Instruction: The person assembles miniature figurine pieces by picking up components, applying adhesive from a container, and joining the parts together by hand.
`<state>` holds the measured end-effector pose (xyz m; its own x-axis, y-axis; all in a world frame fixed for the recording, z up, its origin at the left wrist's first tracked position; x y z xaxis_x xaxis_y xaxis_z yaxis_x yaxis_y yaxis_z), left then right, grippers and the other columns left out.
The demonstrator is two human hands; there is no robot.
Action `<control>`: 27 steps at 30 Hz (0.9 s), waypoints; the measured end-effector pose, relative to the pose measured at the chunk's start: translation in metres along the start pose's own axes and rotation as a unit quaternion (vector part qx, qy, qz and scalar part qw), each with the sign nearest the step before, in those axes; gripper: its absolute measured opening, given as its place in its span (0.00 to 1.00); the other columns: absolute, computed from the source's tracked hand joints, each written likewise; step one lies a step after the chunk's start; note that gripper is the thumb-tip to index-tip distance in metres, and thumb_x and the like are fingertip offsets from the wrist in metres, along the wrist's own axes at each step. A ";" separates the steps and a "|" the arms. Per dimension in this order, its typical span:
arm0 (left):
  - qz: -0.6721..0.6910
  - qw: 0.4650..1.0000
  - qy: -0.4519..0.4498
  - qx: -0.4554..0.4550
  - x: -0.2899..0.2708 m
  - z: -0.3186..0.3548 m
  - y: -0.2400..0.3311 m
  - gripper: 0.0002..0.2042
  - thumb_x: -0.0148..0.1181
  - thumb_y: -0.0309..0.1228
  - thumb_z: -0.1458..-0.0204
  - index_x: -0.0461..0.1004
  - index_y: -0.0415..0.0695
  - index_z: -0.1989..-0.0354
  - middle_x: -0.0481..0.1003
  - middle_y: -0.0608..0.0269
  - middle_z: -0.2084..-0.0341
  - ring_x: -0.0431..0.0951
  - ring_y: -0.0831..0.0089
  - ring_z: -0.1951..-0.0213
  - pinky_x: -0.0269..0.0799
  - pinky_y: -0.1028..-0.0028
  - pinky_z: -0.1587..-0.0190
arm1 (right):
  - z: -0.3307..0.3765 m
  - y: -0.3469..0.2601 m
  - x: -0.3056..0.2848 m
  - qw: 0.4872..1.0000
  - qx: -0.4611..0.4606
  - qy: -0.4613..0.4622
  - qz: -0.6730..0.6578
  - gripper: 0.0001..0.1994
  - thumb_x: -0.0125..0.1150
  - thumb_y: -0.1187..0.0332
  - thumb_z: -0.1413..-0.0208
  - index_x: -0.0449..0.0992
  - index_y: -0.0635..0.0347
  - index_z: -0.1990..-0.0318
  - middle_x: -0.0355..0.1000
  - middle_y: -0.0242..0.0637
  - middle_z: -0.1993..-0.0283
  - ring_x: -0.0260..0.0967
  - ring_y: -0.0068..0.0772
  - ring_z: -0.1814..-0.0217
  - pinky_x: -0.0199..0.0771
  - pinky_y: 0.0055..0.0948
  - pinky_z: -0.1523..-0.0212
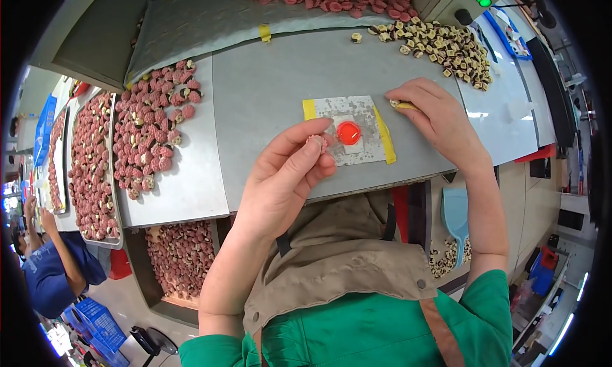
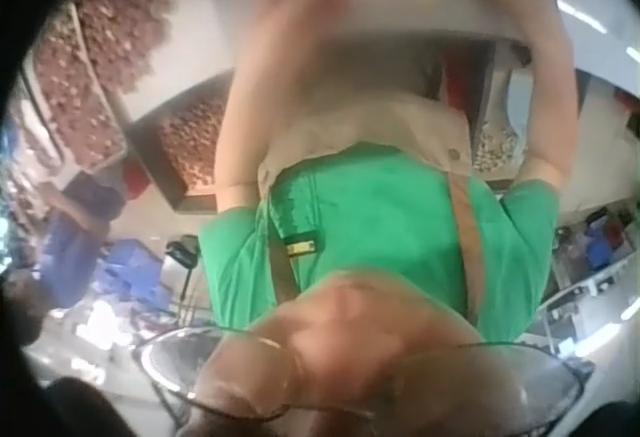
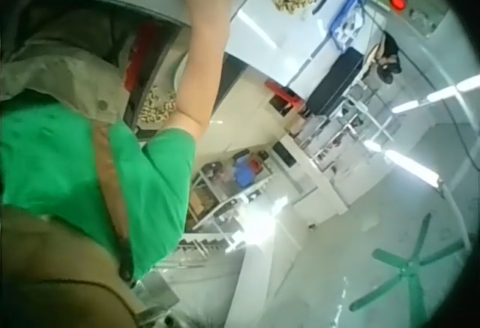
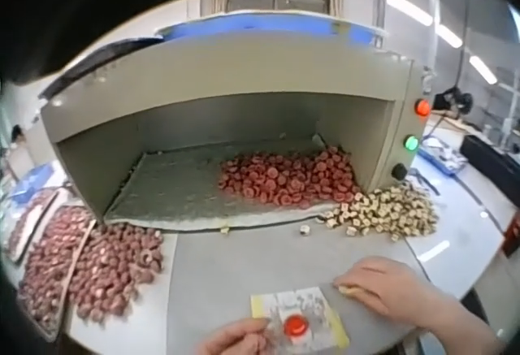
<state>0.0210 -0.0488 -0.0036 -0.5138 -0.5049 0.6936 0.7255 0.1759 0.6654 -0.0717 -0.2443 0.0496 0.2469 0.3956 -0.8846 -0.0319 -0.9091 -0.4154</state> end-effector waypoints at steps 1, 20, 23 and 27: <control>0.013 1.000 0.007 -0.003 -0.002 0.000 0.000 0.20 0.52 0.29 0.40 0.63 0.39 0.40 0.72 0.62 0.55 0.74 0.81 0.60 0.72 0.79 0.54 | -0.001 0.000 0.001 1.000 0.012 -0.003 -0.002 0.11 0.57 0.75 0.47 0.74 0.60 0.55 0.70 0.39 0.59 0.69 0.39 0.57 0.70 0.31 0.57; 0.021 0.998 0.017 0.052 -0.010 0.004 -0.002 0.19 0.52 0.29 0.40 0.63 0.39 0.41 0.72 0.64 0.55 0.74 0.79 0.58 0.71 0.79 0.52 | -0.008 -0.057 0.029 0.997 -0.062 0.020 -0.031 0.14 0.62 0.79 0.55 0.76 0.60 0.58 0.69 0.38 0.62 0.69 0.41 0.59 0.71 0.34 0.60; 0.034 0.998 -0.012 0.048 -0.010 0.003 -0.004 0.17 0.52 0.27 0.40 0.65 0.39 0.43 0.72 0.64 0.55 0.73 0.79 0.58 0.70 0.79 0.52 | -0.010 -0.059 0.033 0.997 -0.073 0.023 -0.021 0.15 0.63 0.80 0.57 0.76 0.59 0.58 0.69 0.37 0.64 0.68 0.41 0.60 0.71 0.35 0.61; 0.024 0.997 0.016 0.066 -0.006 0.005 -0.002 0.16 0.53 0.26 0.41 0.67 0.40 0.44 0.72 0.64 0.55 0.73 0.80 0.59 0.69 0.80 0.52 | -0.009 -0.061 0.037 0.997 -0.072 0.032 -0.008 0.15 0.62 0.80 0.57 0.76 0.59 0.58 0.68 0.37 0.64 0.68 0.41 0.60 0.71 0.35 0.62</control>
<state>0.0204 -0.0417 -0.0076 -0.4638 -0.5191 0.7179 0.6807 0.3098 0.6638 -0.0522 -0.1752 0.0436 0.3083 0.4046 -0.8610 0.1105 -0.9142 -0.3900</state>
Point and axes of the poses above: each hand's wrist, its own z-axis away from the middle knuckle, its own x-axis out of the palm, y = z × x, the point moved 6 cm from there along -z, towards the middle knuckle
